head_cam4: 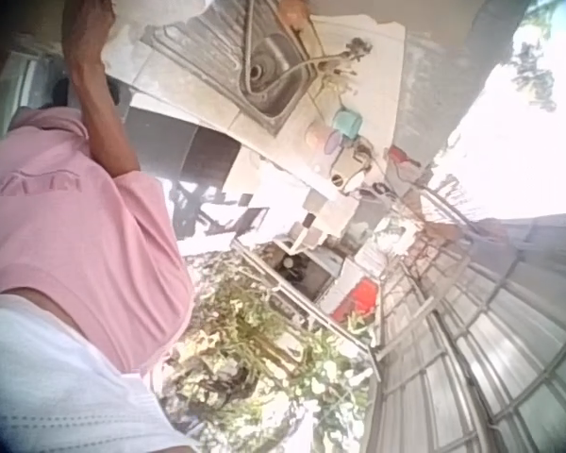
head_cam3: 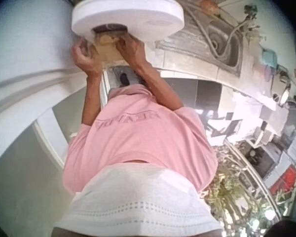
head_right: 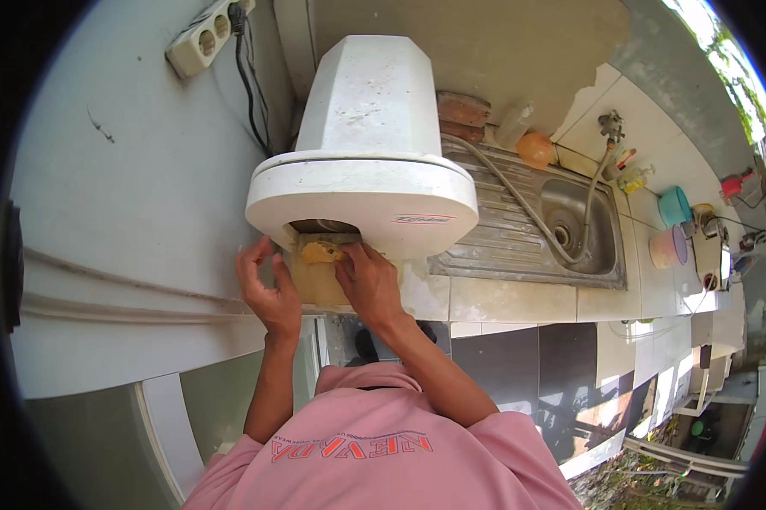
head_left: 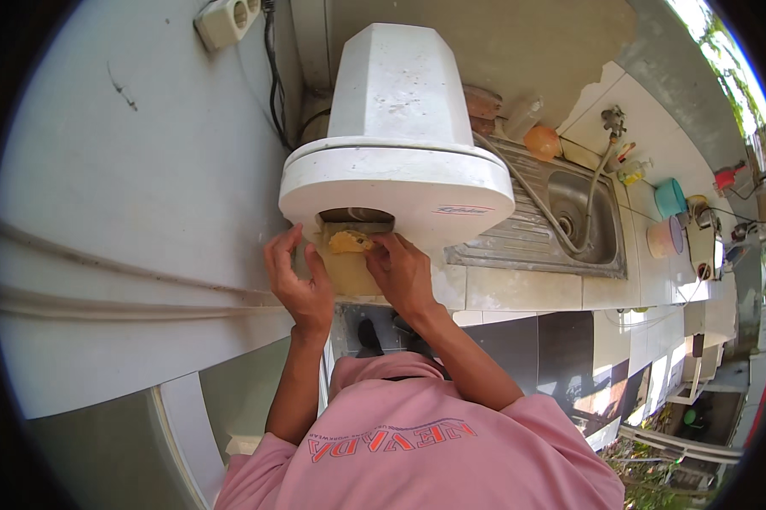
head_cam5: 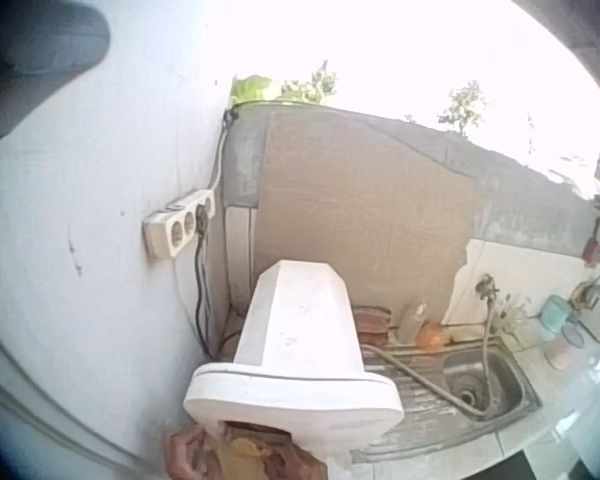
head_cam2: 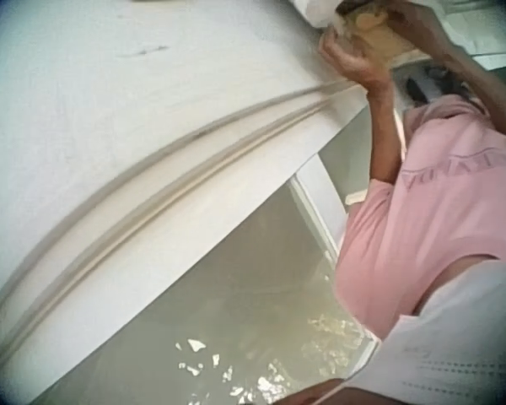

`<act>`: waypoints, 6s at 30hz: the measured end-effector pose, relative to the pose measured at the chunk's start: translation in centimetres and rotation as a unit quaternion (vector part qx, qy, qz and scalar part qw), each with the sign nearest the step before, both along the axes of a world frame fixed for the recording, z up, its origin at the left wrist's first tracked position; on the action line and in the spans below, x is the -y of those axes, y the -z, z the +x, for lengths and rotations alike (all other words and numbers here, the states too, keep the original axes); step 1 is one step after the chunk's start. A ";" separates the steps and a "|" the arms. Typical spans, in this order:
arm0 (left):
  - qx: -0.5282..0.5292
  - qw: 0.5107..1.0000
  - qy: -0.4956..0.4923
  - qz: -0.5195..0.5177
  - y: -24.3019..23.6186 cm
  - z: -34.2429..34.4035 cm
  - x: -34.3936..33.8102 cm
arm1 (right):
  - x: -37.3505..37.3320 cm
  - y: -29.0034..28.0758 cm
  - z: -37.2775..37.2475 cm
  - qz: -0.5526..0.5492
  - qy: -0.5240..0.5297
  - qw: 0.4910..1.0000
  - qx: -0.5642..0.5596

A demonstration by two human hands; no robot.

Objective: Trimming a dental plaster model using a model trimmer machine.

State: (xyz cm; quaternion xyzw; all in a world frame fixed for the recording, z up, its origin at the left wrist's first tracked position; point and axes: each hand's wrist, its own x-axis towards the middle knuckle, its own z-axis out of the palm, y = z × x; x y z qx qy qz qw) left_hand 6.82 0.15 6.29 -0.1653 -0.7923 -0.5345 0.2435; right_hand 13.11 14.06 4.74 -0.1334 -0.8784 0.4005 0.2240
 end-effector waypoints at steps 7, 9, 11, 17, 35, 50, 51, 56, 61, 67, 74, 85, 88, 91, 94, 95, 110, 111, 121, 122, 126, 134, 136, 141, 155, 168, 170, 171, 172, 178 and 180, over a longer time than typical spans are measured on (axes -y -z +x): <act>0.014 0.992 0.060 -0.108 2.2 2.5 -0.1 | -3.2 -2.6 5.3 0.010 -0.062 0.997 -0.035; 0.022 0.993 0.058 -0.104 2.6 2.9 -0.6 | -7.2 -3.4 8.2 0.048 -0.035 0.998 -0.018; 0.017 0.993 0.054 -0.105 2.4 3.3 -0.9 | -13.0 -3.8 10.8 0.103 0.019 0.995 -0.003; 0.016 0.989 -0.029 -0.143 2.1 5.1 -0.4 | -38.7 -6.8 12.4 0.199 0.247 0.947 0.048; 0.157 0.919 -0.338 -0.125 2.3 20.1 -3.4 | -86.2 -4.1 -0.5 0.478 0.180 0.815 0.276; 0.133 0.925 -0.348 -0.076 3.1 20.5 -8.6 | -89.7 -4.6 -2.1 0.497 0.102 0.816 0.276; 0.135 0.924 -0.350 -0.075 3.2 20.8 -8.5 | -89.5 -5.0 -2.3 0.502 0.098 0.814 0.275; 0.136 0.926 -0.347 -0.062 3.5 21.1 -7.9 | -87.6 -6.6 -1.3 0.504 0.223 0.786 0.279; 0.107 0.937 -0.330 -0.044 3.0 18.7 -8.0 | -68.0 -11.0 2.5 0.352 0.235 0.905 0.040; 0.062 0.956 -0.276 -0.079 2.0 12.8 -8.1 | -41.2 -6.8 9.7 0.055 -0.031 0.990 -0.124; 0.049 0.970 -0.207 -0.117 1.6 7.3 -6.1 | -16.8 -4.2 8.5 -0.052 -0.284 0.956 -0.044; 0.080 0.994 -0.042 -0.062 2.2 2.7 -2.8 | -3.3 0.2 0.8 0.014 -0.125 0.992 -0.017; 0.106 0.994 -0.006 -0.039 2.5 1.9 -2.4 | -2.1 0.9 0.0 0.019 -0.074 0.997 -0.025; 0.105 0.994 0.010 -0.018 2.8 1.3 -2.1 | -1.0 0.7 -0.3 0.014 -0.025 0.999 -0.021; 0.091 0.995 0.030 -0.009 3.3 0.7 -1.8 | 0.0 0.6 -0.4 0.005 0.002 1.000 -0.026; 0.086 0.996 0.029 -0.010 3.2 0.6 -1.9 | 0.1 0.6 -0.5 -0.004 0.004 0.999 -0.033; 0.095 0.995 0.007 -0.030 3.2 -0.1 -2.3 | 0.7 1.1 -1.2 0.004 0.051 0.996 -0.074; 0.090 0.995 0.000 -0.034 3.2 -0.1 -2.3 | 0.7 1.2 -1.3 0.001 0.053 0.996 -0.073; 0.103 0.994 -0.002 -0.041 3.0 -0.2 -2.9 | 0.2 1.1 -1.7 0.016 0.059 0.996 -0.065; 0.102 0.994 -0.003 -0.046 3.0 -0.2 -2.8 | 0.2 1.2 -1.7 0.021 0.057 0.996 -0.060; 0.082 0.996 -0.016 -0.033 3.1 -0.2 -3.0 | 0.2 1.4 -1.9 0.031 0.070 0.994 -0.074; 0.080 0.996 -0.015 -0.048 3.2 0.1 -2.8 | 0.0 1.6 -1.9 0.022 0.082 0.992 -0.089; 0.075 0.996 -0.014 -0.053 3.2 0.2 -2.6 | 0.1 1.6 -1.8 0.021 0.084 0.993 -0.085; 0.100 0.994 -0.003 -0.036 3.1 0.5 -2.4 | 0.2 0.9 -1.5 0.001 0.082 0.994 -0.068; 0.090 0.995 0.005 -0.032 3.3 -0.1 -2.8 | 0.4 1.4 -2.0 0.042 0.108 0.992 -0.054; 0.073 0.997 0.012 -0.039 3.5 -0.1 -2.7 | 0.6 1.5 -2.2 0.039 0.119 0.991 -0.049; 0.074 0.997 0.017 -0.033 3.5 -0.1 -2.8 | 0.5 1.6 -2.3 0.046 0.127 0.989 -0.058; 0.075 0.997 0.021 -0.027 3.5 -0.1 -2.8 | 0.5 1.6 -2.3 0.047 0.127 0.989 -0.058; 0.075 0.997 0.021 -0.026 3.5 -0.1 -2.8 | 0.5 1.6 -2.3 0.044 0.128 0.990 -0.050; 0.055 0.998 0.015 -0.035 4.0 0.0 -2.4 | 0.5 1.6 -2.3 0.047 0.128 0.990 -0.041; 0.057 0.998 0.015 -0.029 3.9 0.1 -2.3 | 0.5 1.6 -2.4 0.050 0.127 0.990 -0.042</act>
